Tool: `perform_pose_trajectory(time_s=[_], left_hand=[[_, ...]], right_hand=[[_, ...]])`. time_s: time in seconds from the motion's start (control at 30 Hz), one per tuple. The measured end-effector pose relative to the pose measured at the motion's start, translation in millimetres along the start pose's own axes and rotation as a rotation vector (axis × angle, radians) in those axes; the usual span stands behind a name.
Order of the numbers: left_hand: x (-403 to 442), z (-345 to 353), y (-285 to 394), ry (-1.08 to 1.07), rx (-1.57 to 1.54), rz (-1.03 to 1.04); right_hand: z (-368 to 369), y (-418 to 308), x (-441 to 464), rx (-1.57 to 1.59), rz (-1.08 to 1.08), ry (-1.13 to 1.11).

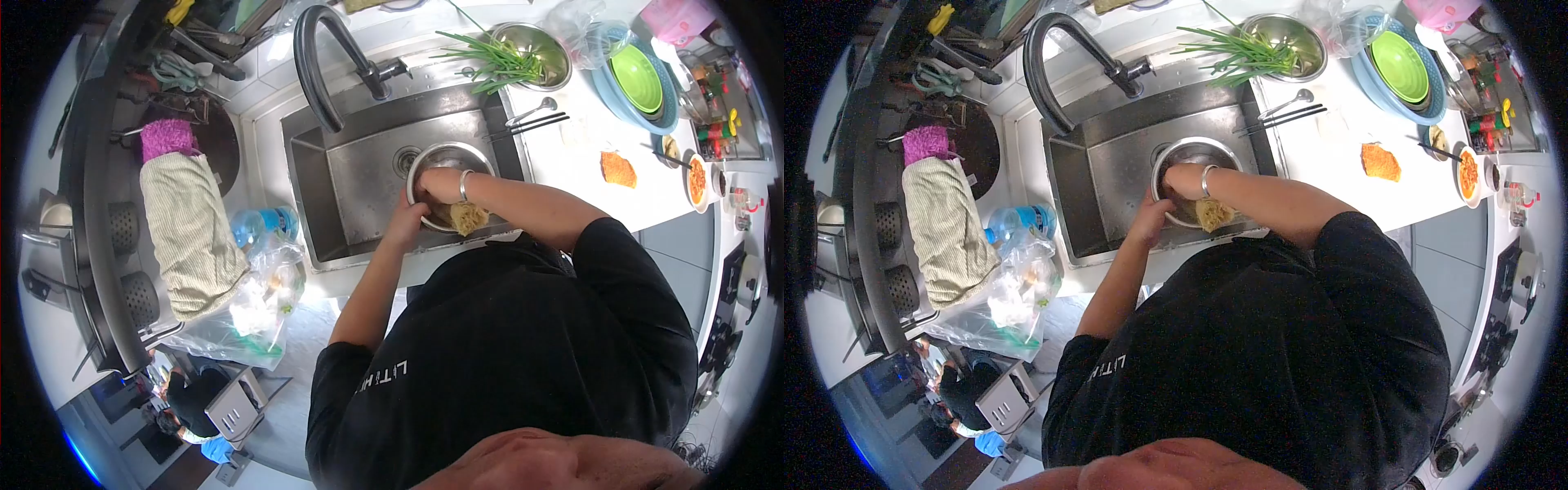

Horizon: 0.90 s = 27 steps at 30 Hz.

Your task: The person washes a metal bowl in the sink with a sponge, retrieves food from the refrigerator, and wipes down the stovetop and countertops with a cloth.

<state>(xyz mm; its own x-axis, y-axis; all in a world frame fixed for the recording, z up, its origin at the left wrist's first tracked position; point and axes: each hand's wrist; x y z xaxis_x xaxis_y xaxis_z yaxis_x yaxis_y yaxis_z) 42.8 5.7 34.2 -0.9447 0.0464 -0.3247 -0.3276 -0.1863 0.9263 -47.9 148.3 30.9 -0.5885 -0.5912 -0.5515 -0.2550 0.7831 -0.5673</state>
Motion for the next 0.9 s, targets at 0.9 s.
perform_pose_trajectory(time_s=[0.9], left_hand=[[10.1, -15.2, -0.8, 0.067, -0.242, -0.155]], right_hand=[[5.4, -10.7, -7.6, 0.13, 0.136, 0.25]])
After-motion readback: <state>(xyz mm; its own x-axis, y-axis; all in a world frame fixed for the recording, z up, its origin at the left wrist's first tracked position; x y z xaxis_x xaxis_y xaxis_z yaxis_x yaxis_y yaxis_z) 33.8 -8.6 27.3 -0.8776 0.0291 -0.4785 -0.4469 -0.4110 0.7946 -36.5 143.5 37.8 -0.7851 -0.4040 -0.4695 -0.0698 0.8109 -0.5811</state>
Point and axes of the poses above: each hand's wrist, its own x-axis towards the middle knuckle, its own z-axis out of the palm, y = z × x, and after that the axes turned 15 degrees about z, right-handed
